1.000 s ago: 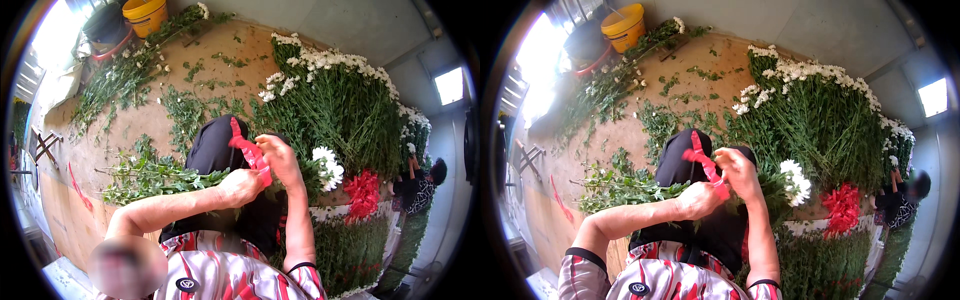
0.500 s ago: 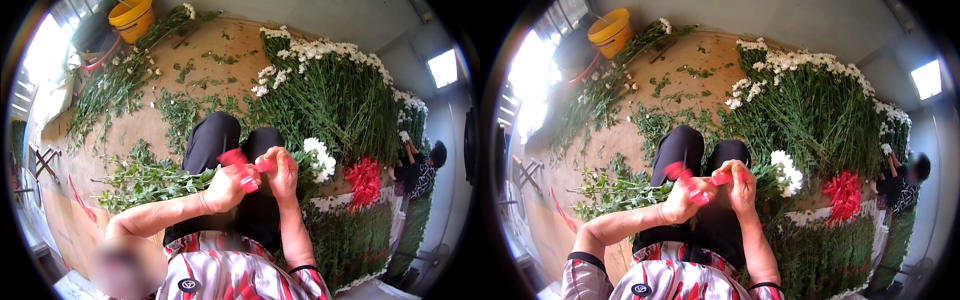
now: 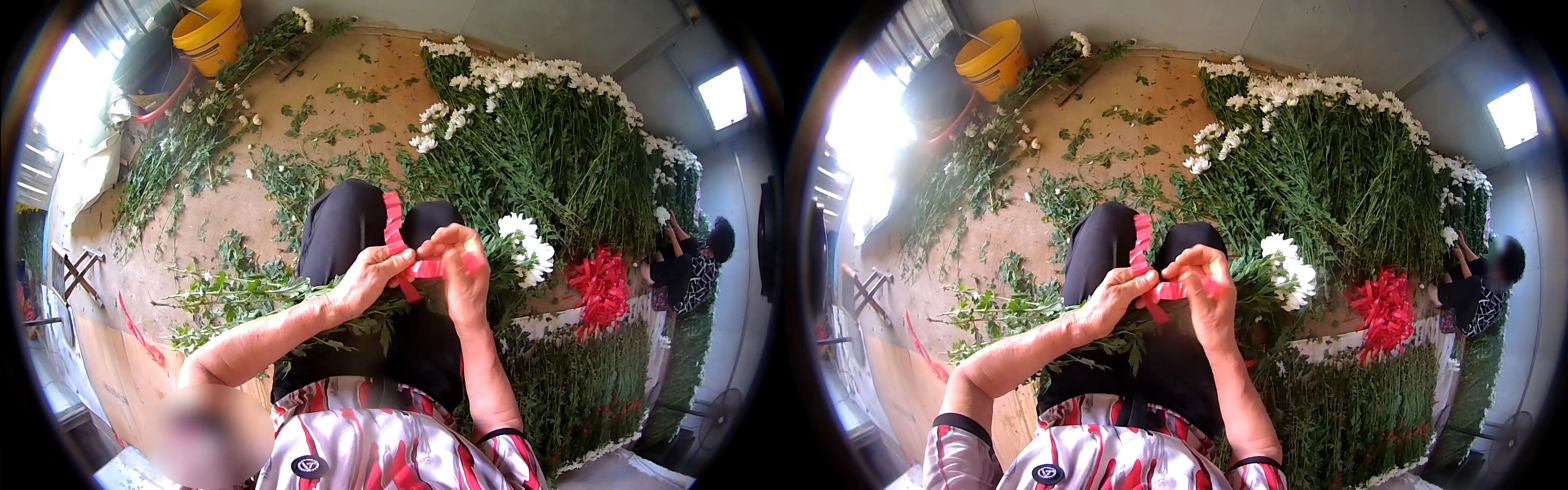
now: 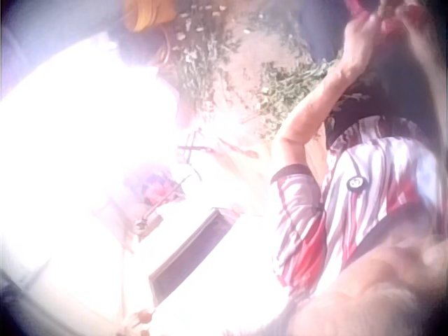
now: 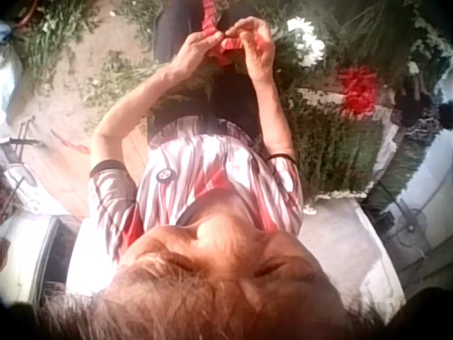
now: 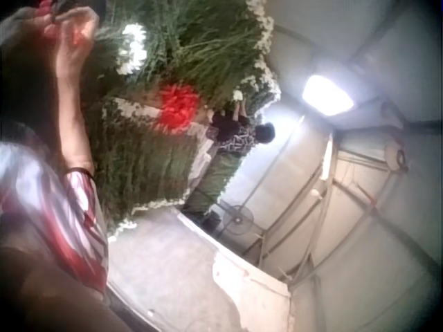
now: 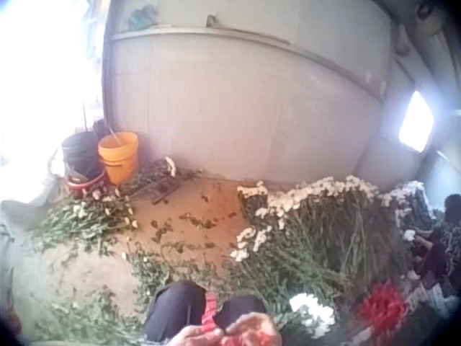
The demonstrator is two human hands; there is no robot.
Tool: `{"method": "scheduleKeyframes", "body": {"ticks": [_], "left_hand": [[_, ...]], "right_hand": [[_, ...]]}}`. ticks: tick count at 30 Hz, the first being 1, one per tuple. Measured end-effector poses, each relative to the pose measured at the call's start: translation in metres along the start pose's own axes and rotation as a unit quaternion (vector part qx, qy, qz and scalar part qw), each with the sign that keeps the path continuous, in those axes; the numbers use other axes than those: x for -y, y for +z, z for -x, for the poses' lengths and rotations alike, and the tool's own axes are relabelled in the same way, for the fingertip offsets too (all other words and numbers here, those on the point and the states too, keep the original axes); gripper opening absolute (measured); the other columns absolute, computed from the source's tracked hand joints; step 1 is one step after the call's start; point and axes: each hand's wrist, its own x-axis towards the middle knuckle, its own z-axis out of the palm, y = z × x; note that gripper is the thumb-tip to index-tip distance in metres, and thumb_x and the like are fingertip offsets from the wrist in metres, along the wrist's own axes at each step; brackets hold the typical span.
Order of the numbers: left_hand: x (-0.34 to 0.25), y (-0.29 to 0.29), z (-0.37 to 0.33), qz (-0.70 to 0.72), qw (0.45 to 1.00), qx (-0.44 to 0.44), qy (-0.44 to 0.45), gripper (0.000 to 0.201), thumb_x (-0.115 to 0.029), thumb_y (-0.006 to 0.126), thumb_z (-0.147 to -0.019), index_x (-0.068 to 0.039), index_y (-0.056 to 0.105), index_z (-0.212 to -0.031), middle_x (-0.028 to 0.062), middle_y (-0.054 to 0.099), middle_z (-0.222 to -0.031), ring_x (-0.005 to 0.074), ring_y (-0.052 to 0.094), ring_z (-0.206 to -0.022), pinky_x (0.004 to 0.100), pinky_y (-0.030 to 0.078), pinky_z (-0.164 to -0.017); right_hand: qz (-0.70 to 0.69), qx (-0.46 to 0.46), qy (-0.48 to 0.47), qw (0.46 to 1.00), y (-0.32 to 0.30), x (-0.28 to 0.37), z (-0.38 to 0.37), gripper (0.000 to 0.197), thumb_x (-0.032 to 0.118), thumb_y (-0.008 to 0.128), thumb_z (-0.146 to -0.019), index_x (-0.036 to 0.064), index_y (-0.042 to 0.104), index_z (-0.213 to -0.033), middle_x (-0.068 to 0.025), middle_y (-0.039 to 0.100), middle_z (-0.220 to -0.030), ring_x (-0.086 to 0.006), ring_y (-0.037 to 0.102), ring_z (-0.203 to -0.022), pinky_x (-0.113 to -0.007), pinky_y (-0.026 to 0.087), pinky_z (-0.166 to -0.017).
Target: The person picks up white flowers from the floor and bundles them together using a red ribbon.
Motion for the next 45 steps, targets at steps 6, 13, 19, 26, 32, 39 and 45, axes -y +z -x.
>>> {"method": "scheduleKeyframes", "body": {"ticks": [6, 13, 19, 26, 32, 39, 45], "left_hand": [[-0.013, -0.012, -0.001, 0.151, 0.986, 0.074, -0.003, 0.027, -0.028, 0.062, -0.096, -0.004, 0.068, -0.085, 0.0013, 0.063, -0.077, 0.009, 0.056, -0.075, 0.0237, 0.044, -0.073], [-0.029, -0.018, 0.001, -0.026, 0.995, 0.094, 0.036, 0.016, 0.003, 0.077, -0.075, -0.003, 0.068, -0.086, 0.0032, 0.068, -0.082, 0.0125, 0.063, -0.081, 0.0289, 0.051, -0.07], [-0.023, -0.008, -0.015, -0.455, 0.775, -0.067, 0.433, 0.023, 0.0, 0.073, -0.067, -0.009, 0.059, -0.082, 0.0035, 0.059, -0.07, 0.0239, 0.058, -0.065, 0.0338, 0.048, -0.059], [-0.019, -0.003, -0.012, -0.508, 0.728, -0.09, 0.451, 0.019, -0.012, 0.069, -0.072, -0.01, 0.06, -0.089, 0.0023, 0.053, -0.067, 0.0234, 0.056, -0.063, 0.0359, 0.047, -0.059], [-0.033, -0.015, -0.012, -0.527, 0.75, -0.017, 0.4, 0.024, -0.023, 0.075, -0.075, -0.007, 0.057, -0.075, 0.0062, 0.056, -0.068, 0.0282, 0.059, -0.066, 0.0381, 0.046, -0.061], [-0.05, -0.064, -0.003, -0.632, 0.729, 0.029, 0.261, 0.034, -0.031, 0.072, -0.083, -0.005, 0.054, -0.072, 0.0089, 0.057, -0.067, 0.0267, 0.06, -0.069, 0.0383, 0.048, -0.062], [-0.055, -0.018, 0.003, 0.006, 0.997, 0.079, 0.003, 0.031, -0.028, 0.061, -0.096, -0.004, 0.057, -0.078, 0.0061, 0.064, -0.084, 0.0157, 0.059, -0.078, 0.0291, 0.048, -0.074]], "right_hand": [[0.431, 0.132, -0.122, 0.884, 0.005, 0.011, 0.014, 0.024, 0.004, 0.078, -0.074, -0.0025, 0.062, -0.091, -0.0155, 0.051, -0.124, -0.0305, 0.06, -0.107, -0.037, 0.05, -0.092], [0.294, 0.17, -0.038, 0.94, -0.013, 0.017, 0.002, 0.011, 0.001, 0.069, -0.08, -0.0006, 0.06, -0.084, -0.0134, 0.055, -0.125, -0.0265, 0.059, -0.113, -0.037, 0.046, -0.097], [0.139, 0.154, 0.035, 0.978, -0.012, 0.016, 0.006, 0.021, -0.004, 0.059, -0.086, 0.0007, 0.054, -0.106, -0.0181, 0.042, -0.141, -0.0287, 0.055, -0.119, -0.036, 0.047, -0.098], [0.321, 0.17, -0.042, 0.931, -0.019, 0.012, -0.002, 0.03, -0.005, 0.052, -0.089, -0.0014, 0.055, -0.119, -0.0185, 0.042, -0.144, -0.0267, 0.06, -0.115, -0.035, 0.051, -0.094], [0.204, 0.163, -0.059, 0.964, -0.026, 0.016, 0.008, 0.011, 0.006, 0.054, -0.098, -0.0041, 0.057, -0.097, -0.0173, 0.045, -0.138, -0.0302, 0.052, -0.126, -0.039, 0.046, -0.101], [0.548, 0.19, -0.168, 0.797, -0.049, 0.035, 0.059, 0.013, -0.004, 0.07, -0.073, -0.0004, 0.058, -0.076, -0.0096, 0.05, -0.124, -0.0302, 0.048, -0.118, -0.039, 0.049, -0.094], [0.601, 0.158, -0.146, 0.77, -0.044, 0.024, 0.071, 0.011, 0.002, 0.071, -0.075, 0.002, 0.061, -0.079, -0.0071, 0.056, -0.109, -0.0262, 0.055, -0.101, -0.036, 0.048, -0.082]]}}
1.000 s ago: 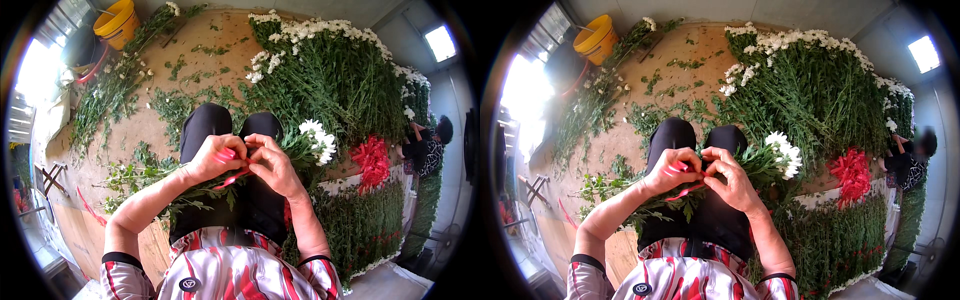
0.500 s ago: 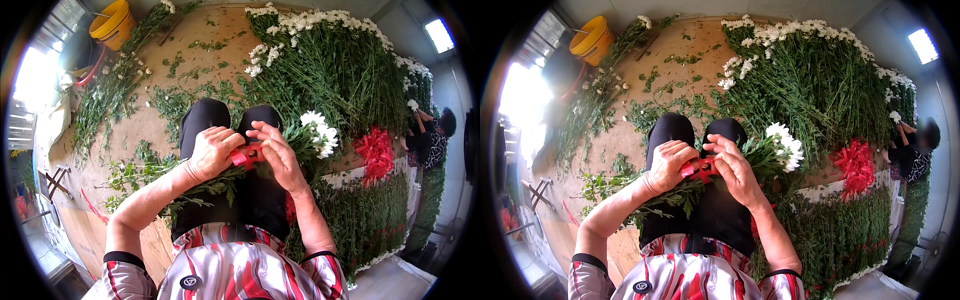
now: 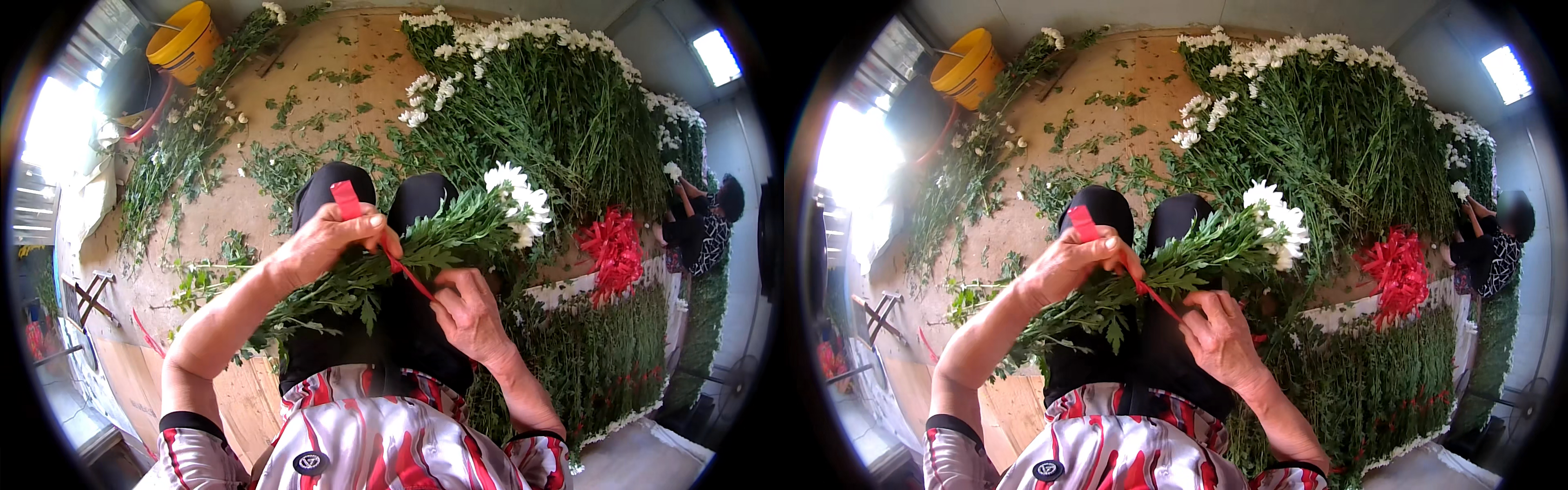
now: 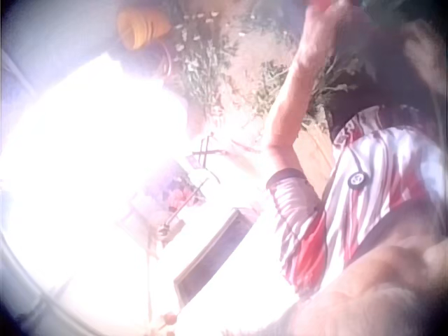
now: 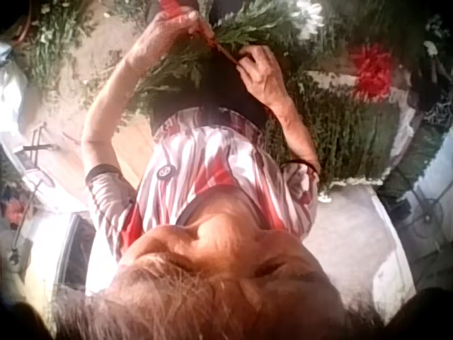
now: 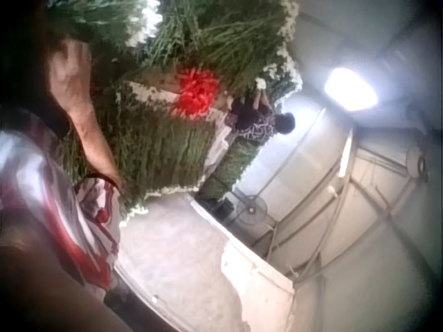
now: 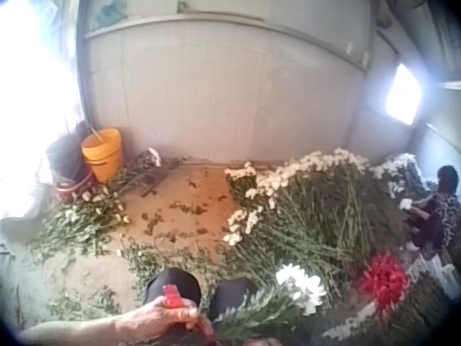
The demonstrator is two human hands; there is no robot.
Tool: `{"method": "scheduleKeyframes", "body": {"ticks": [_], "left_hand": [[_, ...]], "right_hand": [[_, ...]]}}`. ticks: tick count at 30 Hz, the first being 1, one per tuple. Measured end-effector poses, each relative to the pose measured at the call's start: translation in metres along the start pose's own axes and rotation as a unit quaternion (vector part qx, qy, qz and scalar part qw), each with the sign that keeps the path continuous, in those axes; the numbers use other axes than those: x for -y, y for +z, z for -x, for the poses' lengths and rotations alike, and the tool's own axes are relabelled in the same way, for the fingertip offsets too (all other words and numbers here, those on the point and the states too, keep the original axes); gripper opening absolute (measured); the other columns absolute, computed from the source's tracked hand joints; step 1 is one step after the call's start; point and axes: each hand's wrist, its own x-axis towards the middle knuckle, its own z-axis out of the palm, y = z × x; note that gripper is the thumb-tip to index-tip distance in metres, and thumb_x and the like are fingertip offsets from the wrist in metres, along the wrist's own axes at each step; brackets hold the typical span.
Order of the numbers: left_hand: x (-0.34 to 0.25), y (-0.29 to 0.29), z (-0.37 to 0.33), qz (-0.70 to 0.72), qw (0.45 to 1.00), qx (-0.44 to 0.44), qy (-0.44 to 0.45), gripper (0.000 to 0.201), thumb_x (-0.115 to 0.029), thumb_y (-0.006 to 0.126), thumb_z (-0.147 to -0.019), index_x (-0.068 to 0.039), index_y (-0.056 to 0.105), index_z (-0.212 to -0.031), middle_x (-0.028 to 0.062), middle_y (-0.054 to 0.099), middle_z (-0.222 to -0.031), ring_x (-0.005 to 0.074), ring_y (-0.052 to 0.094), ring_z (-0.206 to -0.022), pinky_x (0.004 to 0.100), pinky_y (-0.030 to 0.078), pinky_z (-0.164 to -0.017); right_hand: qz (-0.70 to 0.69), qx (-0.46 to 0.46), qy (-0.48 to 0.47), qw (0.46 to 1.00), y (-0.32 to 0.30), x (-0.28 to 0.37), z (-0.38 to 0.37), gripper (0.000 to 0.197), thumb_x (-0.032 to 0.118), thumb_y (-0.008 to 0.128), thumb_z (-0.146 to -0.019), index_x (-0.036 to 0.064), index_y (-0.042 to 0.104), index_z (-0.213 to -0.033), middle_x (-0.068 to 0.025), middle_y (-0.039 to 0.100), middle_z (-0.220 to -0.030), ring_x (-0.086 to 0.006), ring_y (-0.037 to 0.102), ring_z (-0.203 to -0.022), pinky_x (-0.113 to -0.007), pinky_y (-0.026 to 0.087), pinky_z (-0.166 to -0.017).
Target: The person picks up white flowers from the floor and bundles them together using a red ribbon.
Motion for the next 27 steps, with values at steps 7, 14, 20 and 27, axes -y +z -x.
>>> {"method": "scheduleKeyframes", "body": {"ticks": [7, 14, 20, 27], "left_hand": [[0.022, 0.007, 0.0, -0.253, 0.958, 0.09, 0.097, 0.025, -0.016, 0.078, -0.084, -0.004, 0.067, -0.103, 0.0031, 0.064, -0.087, 0.0127, 0.059, -0.081, 0.0313, 0.048, -0.074], [0.043, 0.014, -0.006, -0.284, 0.92, 0.025, 0.269, 0.01, -0.009, 0.065, -0.09, -0.006, 0.065, -0.099, 0.0088, 0.065, -0.089, 0.0299, 0.06, -0.088, 0.0379, 0.049, -0.08], [0.037, 0.006, 0.001, -0.078, 0.992, 0.015, 0.094, 0.013, -0.01, 0.05, -0.102, -0.001, 0.059, -0.101, 0.0064, 0.065, -0.085, 0.0127, 0.062, -0.084, 0.0279, 0.05, -0.081], [0.025, 0.002, -0.005, -0.014, 0.993, 0.108, 0.035, 0.013, -0.006, 0.056, -0.097, 0.001, 0.066, -0.1, 0.0063, 0.068, -0.093, 0.0135, 0.063, -0.089, 0.0279, 0.05, -0.085]], "right_hand": [[-0.391, -0.036, 0.055, 0.918, -0.023, 0.02, -0.027, 0.011, 0.002, 0.059, -0.09, -0.0003, 0.059, -0.079, -0.0091, 0.057, -0.102, -0.0158, 0.057, -0.082, -0.028, 0.046, -0.07], [-0.414, -0.017, 0.088, 0.906, -0.01, 0.019, -0.062, 0.027, 0.02, 0.059, -0.098, 0.001, 0.055, -0.116, -0.0147, 0.06, -0.118, -0.0255, 0.064, -0.085, -0.032, 0.052, -0.075], [-0.224, -0.047, 0.078, 0.97, 0.0, 0.014, -0.056, 0.019, 0.003, 0.067, -0.088, 0.0013, 0.063, -0.107, -0.0116, 0.064, -0.09, -0.0268, 0.066, -0.081, -0.032, 0.052, -0.072], [-0.241, -0.119, -0.09, 0.959, 0.007, 0.014, -0.052, 0.011, 0.001, 0.067, -0.088, 0.0023, 0.063, -0.098, -0.0078, 0.063, -0.091, -0.0205, 0.065, -0.078, -0.03, 0.052, -0.07]]}}
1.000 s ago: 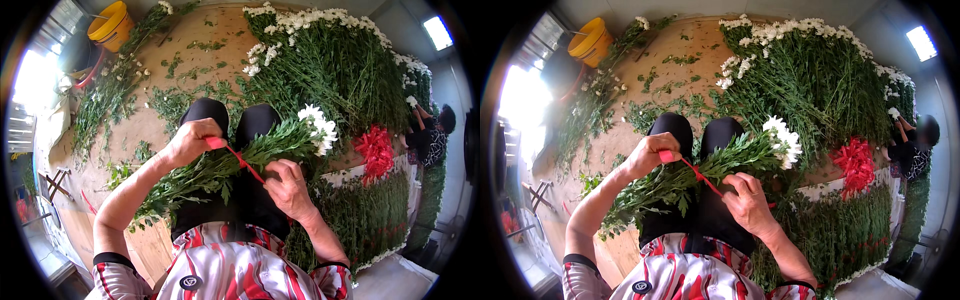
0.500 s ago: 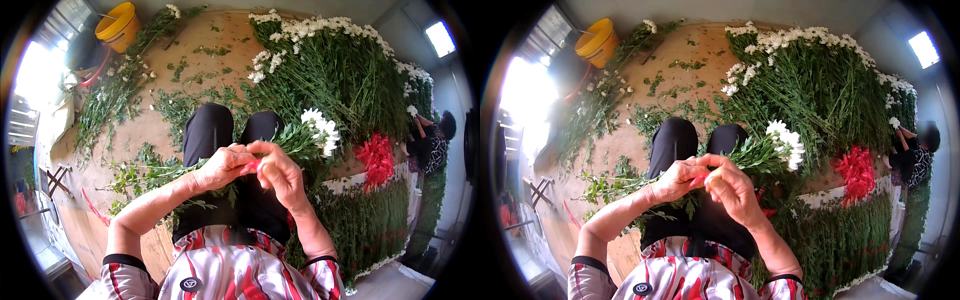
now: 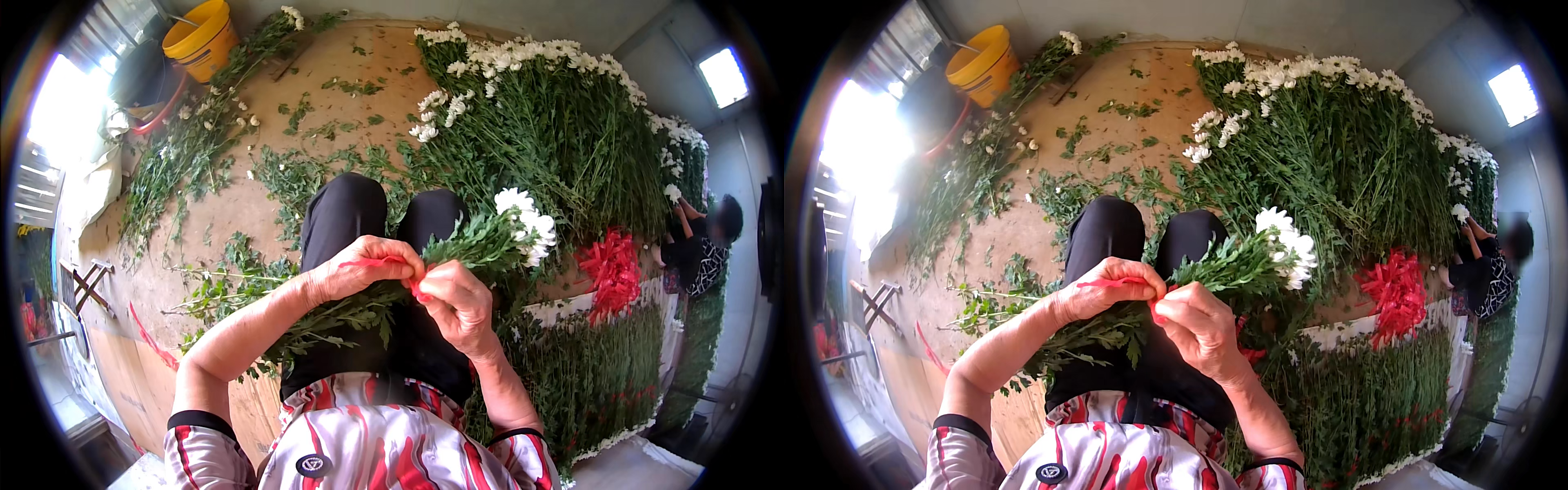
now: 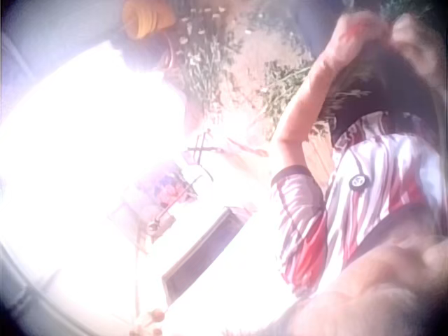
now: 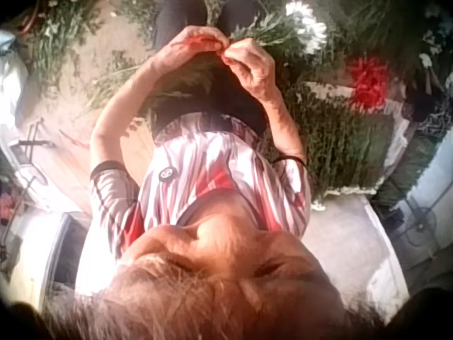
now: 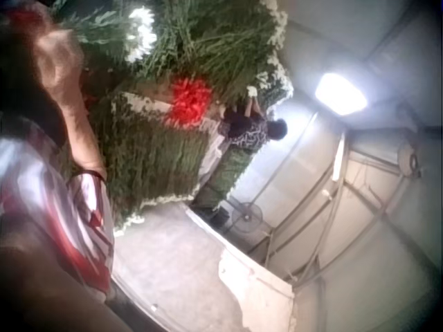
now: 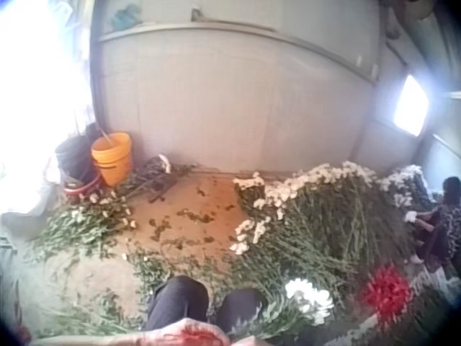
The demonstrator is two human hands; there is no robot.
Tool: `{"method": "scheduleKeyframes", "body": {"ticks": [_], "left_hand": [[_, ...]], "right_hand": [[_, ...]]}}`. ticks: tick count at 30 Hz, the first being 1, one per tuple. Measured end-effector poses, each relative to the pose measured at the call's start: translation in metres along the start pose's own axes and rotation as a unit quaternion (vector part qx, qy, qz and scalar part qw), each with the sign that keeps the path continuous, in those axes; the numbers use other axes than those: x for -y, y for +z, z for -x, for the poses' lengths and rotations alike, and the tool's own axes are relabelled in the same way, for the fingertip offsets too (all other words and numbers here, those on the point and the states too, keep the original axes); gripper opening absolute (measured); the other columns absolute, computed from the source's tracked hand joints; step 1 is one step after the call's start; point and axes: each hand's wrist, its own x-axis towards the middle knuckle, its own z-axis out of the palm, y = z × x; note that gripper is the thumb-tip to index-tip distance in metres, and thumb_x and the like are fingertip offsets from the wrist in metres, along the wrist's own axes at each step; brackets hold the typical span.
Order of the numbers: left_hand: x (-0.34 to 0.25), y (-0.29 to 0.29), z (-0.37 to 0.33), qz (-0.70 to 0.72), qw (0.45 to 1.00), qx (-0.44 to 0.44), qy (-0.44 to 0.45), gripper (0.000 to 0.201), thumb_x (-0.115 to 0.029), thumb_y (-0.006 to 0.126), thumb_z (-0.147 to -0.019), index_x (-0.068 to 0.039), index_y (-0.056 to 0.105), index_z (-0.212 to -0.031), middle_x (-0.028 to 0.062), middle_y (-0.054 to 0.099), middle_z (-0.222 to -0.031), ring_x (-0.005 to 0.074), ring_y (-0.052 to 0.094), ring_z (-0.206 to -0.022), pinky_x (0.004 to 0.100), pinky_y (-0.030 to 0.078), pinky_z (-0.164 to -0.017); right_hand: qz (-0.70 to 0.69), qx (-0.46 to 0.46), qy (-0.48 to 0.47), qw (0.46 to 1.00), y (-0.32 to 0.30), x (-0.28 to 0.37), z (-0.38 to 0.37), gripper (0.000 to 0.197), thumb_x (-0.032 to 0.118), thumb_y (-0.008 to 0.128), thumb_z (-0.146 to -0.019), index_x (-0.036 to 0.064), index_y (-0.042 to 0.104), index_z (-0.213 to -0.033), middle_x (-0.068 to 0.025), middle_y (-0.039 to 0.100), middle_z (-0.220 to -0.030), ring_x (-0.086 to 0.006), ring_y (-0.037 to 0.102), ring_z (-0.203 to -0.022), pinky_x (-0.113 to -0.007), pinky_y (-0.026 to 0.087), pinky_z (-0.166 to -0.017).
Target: The person picks up white flowers from the floor and bundles them together using a red ribbon.
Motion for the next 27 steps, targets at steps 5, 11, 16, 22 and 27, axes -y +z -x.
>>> {"method": "scheduleKeyframes", "body": {"ticks": [5, 11, 16, 22, 27], "left_hand": [[-0.011, -0.016, 0.001, -0.032, 0.998, 0.059, -0.019, 0.012, -0.005, 0.066, -0.088, 0.0, 0.073, -0.097, 0.0073, 0.071, -0.096, 0.0154, 0.064, -0.093, 0.0298, 0.05, -0.088], [-0.003, -0.007, -0.004, -0.217, 0.966, -0.017, 0.138, 0.013, 0.005, 0.072, -0.074, -0.004, 0.07, -0.083, 0.0053, 0.069, -0.087, 0.0182, 0.063, -0.086, 0.0303, 0.05, -0.08], [0.005, 0.0, -0.018, -0.567, 0.738, -0.1, 0.351, 0.023, -0.001, 0.072, -0.066, -0.005, 0.062, -0.086, 0.0059, 0.061, -0.084, 0.0261, 0.056, -0.075, 0.035, 0.049, -0.07], [0.009, 0.007, -0.018, -0.601, 0.695, -0.182, 0.351, 0.021, -0.011, 0.071, -0.073, -0.007, 0.058, -0.088, 0.0059, 0.053, -0.079, 0.0255, 0.054, -0.071, 0.0359, 0.046, -0.065], [0.0, 0.003, -0.011, -0.619, 0.703, -0.11, 0.332, 0.017, -0.018, 0.068, -0.073, -0.009, 0.055, -0.08, 0.0043, 0.049, -0.074, 0.0248, 0.053, -0.069, 0.0356, 0.042, -0.063]], "right_hand": [[0.008, -0.02, 0.161, 0.987, 0.005, -0.004, 0.0, 0.027, -0.001, 0.069, -0.082, 0.0044, 0.059, -0.107, -0.0074, 0.066, -0.097, -0.0236, 0.063, -0.084, -0.034, 0.051, -0.076], [0.073, 0.043, 0.128, 0.988, 0.0, -0.003, -0.011, 0.028, -0.004, 0.068, -0.079, 0.0044, 0.058, -0.104, -0.0091, 0.065, -0.092, -0.029, 0.062, -0.085, -0.038, 0.051, -0.077], [0.05, 0.015, 0.149, 0.987, 0.0, -0.009, -0.012, 0.026, -0.006, 0.063, -0.082, 0.0028, 0.056, -0.106, -0.0124, 0.064, -0.097, -0.0325, 0.064, -0.084, -0.039, 0.052, -0.075], [0.007, 0.053, 0.193, 0.98, -0.005, -0.017, -0.019, 0.026, -0.005, 0.066, -0.081, 0.0011, 0.065, -0.107, -0.0103, 0.066, -0.099, -0.0245, 0.068, -0.084, -0.032, 0.054, -0.076], [-0.016, 0.027, 0.189, 0.981, -0.003, -0.02, -0.014, 0.015, -0.005, 0.069, -0.079, -0.0001, 0.066, -0.093, -0.0079, 0.066, -0.097, -0.0189, 0.067, -0.079, -0.028, 0.053, -0.07]]}}
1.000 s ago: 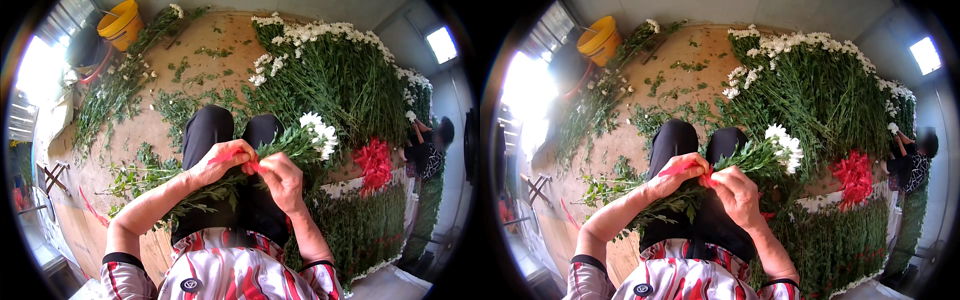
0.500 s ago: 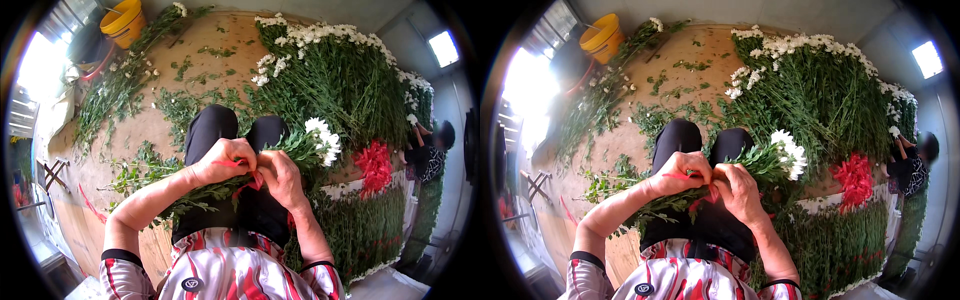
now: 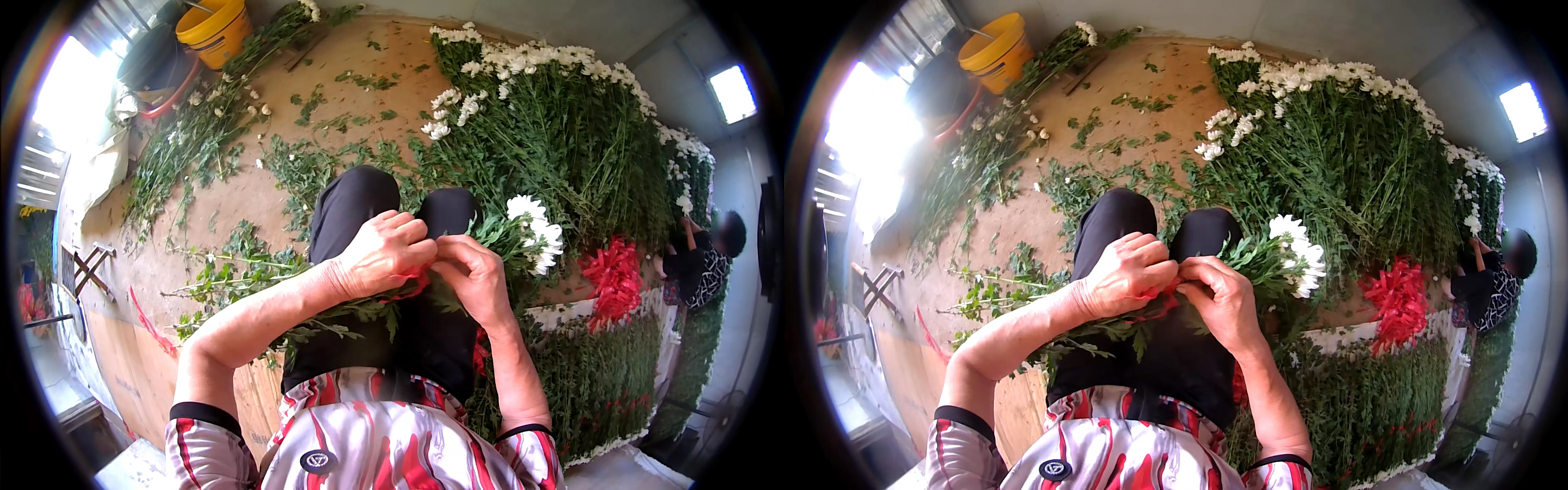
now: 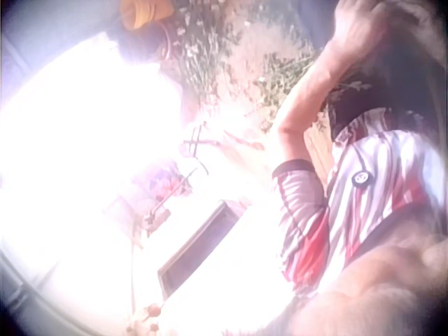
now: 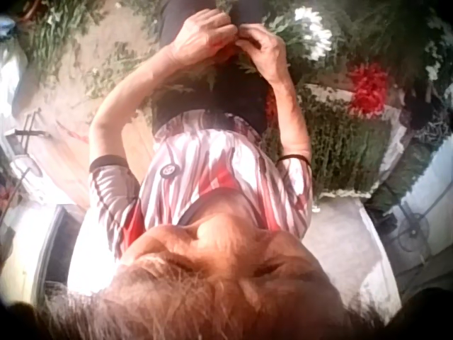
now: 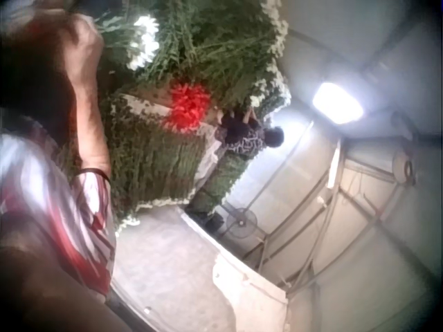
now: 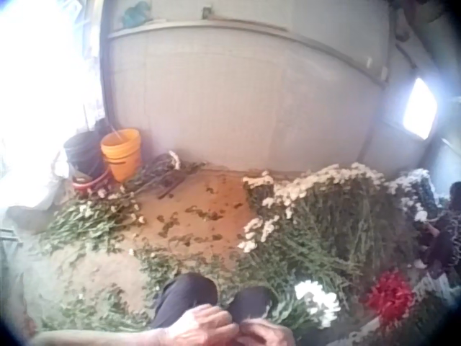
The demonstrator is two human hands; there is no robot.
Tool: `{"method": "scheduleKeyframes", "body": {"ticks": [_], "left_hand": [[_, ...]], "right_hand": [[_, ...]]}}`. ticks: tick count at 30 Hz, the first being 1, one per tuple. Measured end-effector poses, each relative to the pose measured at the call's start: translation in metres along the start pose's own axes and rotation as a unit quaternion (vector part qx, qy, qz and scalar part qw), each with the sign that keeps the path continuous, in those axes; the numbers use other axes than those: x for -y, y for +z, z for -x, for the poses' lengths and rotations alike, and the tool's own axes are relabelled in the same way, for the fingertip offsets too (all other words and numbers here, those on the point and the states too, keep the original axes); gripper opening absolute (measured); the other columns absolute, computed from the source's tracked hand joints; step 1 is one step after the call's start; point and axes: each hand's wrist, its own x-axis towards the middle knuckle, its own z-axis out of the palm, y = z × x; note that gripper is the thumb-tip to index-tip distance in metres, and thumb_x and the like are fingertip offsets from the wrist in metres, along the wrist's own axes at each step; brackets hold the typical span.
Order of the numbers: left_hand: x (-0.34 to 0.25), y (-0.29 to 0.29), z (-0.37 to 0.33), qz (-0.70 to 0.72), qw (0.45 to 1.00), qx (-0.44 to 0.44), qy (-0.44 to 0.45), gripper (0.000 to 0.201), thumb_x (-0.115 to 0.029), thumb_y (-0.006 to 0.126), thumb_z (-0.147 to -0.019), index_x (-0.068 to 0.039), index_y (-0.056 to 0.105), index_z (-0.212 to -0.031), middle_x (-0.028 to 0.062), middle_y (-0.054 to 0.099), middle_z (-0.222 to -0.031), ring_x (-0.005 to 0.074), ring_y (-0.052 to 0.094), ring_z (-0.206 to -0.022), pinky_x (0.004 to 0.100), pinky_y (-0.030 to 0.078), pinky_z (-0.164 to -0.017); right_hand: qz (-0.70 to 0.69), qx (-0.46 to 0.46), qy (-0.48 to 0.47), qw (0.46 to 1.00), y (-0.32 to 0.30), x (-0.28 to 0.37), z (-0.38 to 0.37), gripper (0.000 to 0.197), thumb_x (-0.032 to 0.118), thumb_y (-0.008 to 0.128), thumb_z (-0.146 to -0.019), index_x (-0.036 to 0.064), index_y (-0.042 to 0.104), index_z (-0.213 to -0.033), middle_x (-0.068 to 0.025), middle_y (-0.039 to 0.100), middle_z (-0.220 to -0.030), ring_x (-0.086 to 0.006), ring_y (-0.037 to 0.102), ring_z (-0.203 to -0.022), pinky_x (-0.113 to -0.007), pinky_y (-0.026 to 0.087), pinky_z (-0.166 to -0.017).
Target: The person picks up white flowers from the floor and bundles them together using a red ribbon.
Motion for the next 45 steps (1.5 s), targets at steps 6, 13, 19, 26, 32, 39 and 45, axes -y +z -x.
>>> {"method": "scheduleKeyframes", "body": {"ticks": [6, 13, 19, 26, 32, 39, 45], "left_hand": [[-0.003, -0.008, 0.006, 0.011, 0.998, 0.059, 0.015, 0.021, -0.025, 0.065, -0.068, -0.01, 0.057, -0.081, 0.003, 0.05, -0.073, 0.0239, 0.054, -0.073, 0.0368, 0.042, -0.066], [-0.041, -0.01, 0.05, -0.033, 0.996, 0.075, -0.023, 0.015, -0.026, 0.061, -0.074, -0.013, 0.055, -0.079, -0.0001, 0.052, -0.072, 0.0201, 0.056, -0.073, 0.0356, 0.044, -0.066], [-0.076, -0.031, 0.083, -0.074, 0.982, 0.027, -0.169, 0.043, -0.022, 0.062, -0.078, -0.016, 0.058, -0.12, 0.0162, 0.047, -0.136, 0.0335, 0.043, -0.129, 0.0511, 0.034, -0.104], [-0.079, -0.085, 0.156, -0.172, 0.912, 0.11, -0.356, 0.084, -0.012, 0.064, -0.073, -0.02, 0.032, -0.15, 0.022, 0.026, -0.155, 0.0439, 0.018, -0.146, 0.067, 0.009, -0.113], [-0.023, -0.077, 0.168, -0.124, 0.902, 0.123, -0.396, 0.062, -0.011, 0.068, -0.067, -0.012, 0.053, -0.127, 0.0073, 0.055, -0.098, 0.025, 0.059, -0.093, 0.0445, 0.04, -0.092], [-0.018, -0.067, 0.141, -0.127, 0.955, 0.061, -0.261, 0.036, -0.015, 0.064, -0.074, -0.012, 0.06, -0.11, 0.0051, 0.054, -0.1, 0.0226, 0.06, -0.091, 0.0393, 0.046, -0.078], [0.005, -0.121, 0.187, -0.246, 0.883, 0.053, -0.397, 0.059, -0.01, 0.064, -0.081, -0.017, 0.049, -0.137, 0.0065, 0.064, -0.11, 0.0225, 0.06, -0.11, 0.0488, 0.038, -0.104]], "right_hand": [[0.157, -0.069, -0.036, 0.985, 0.008, -0.002, -0.004, 0.015, -0.008, 0.06, -0.078, 0.0003, 0.057, -0.09, -0.0107, 0.058, -0.098, -0.0274, 0.064, -0.075, -0.036, 0.053, -0.066], [0.279, -0.102, -0.033, 0.954, 0.015, 0.002, 0.005, 0.017, -0.006, 0.058, -0.077, 0.0003, 0.055, -0.092, -0.0155, 0.056, -0.098, -0.0375, 0.06, -0.09, -0.044, 0.05, -0.077], [0.16, -0.101, 0.053, 0.98, 0.008, 0.001, 0.014, 0.022, -0.01, 0.056, -0.083, -0.002, 0.056, -0.104, -0.0128, 0.056, -0.114, -0.0205, 0.059, -0.089, -0.031, 0.05, -0.075], [0.006, 0.032, -0.04, 0.999, -0.027, -0.042, 0.072, 0.019, 0.021, 0.057, -0.098, 0.0022, 0.056, -0.103, -0.0075, 0.058, -0.095, -0.0155, 0.056, -0.076, -0.026, 0.045, -0.061], [-0.302, 0.073, 0.249, 0.917, 0.04, -0.013, 0.092, 0.061, 0.056, 0.062, -0.09, 0.0061, 0.054, -0.125, -0.0121, 0.061, -0.121, -0.0202, 0.065, -0.092, -0.03, 0.052, -0.063], [-0.579, -0.099, 0.292, 0.755, 0.038, -0.018, 0.057, 0.072, 0.054, 0.068, -0.085, 0.0182, 0.044, -0.141, -0.004, 0.052, -0.138, -0.0267, 0.056, -0.119, -0.045, 0.056, -0.086], [-0.507, -0.261, 0.254, 0.781, 0.017, -0.008, 0.049, 0.043, 0.036, 0.07, -0.089, 0.0158, 0.059, -0.126, 0.0003, 0.065, -0.122, -0.0155, 0.063, -0.102, -0.031, 0.056, -0.076]]}}
